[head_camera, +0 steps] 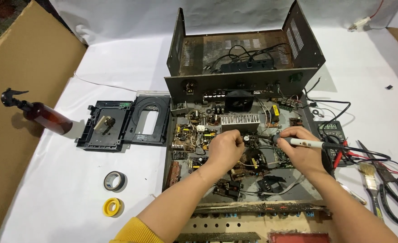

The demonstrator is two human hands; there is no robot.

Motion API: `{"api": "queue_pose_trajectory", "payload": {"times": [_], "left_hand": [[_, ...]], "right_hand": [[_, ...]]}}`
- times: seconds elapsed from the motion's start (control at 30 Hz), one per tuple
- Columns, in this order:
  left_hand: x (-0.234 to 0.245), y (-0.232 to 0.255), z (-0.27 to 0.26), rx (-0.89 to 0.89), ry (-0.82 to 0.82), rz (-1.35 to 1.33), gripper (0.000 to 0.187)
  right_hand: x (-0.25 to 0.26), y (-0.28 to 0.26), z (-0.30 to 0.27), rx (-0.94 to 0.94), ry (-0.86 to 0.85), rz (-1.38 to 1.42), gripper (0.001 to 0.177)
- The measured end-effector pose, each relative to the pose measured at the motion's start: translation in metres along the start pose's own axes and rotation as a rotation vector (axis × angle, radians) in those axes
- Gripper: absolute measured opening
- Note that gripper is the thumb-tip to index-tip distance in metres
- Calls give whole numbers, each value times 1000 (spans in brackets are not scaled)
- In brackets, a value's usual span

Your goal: Repairing an electronic device by testing components with a multimeter and soldering connections on a circuit board.

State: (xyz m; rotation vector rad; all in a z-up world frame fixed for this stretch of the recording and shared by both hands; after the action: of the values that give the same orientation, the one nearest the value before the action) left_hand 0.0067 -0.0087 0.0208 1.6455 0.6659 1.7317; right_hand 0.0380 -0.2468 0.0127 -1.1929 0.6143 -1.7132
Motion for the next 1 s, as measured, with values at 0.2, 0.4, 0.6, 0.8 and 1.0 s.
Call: {"api": "queue_pose_trajectory", "payload": {"times": [0.2,0.4,0.6,0.8,1.0], "left_hand": [[0,1,0,1,12,-16,10],[0,-1,0,12,25,-46,8],[9,-3,7,66,89,-138,6],[4,-6,6,110,18,-214,3],[5,-5,5,118,3,-214,3]], "right_hand": [[1,1,1,-2,2,-4,8],[2,2,1,-10,-6,11,9],[6,-2,4,-16,-1,25,7],[-6,0,8,-19,-23,12,9],[-11,-5,12,-34,-49,16,7]]}}
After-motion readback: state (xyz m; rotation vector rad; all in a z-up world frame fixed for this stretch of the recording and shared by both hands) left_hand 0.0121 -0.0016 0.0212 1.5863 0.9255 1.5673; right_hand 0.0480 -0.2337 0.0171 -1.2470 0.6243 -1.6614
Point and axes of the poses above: each hand's wrist, its own z-axis towards the middle knuckle, its own x-axis out of the back of the hand, y = z × x, the point moved 3 cm from there along z, towards the middle knuckle
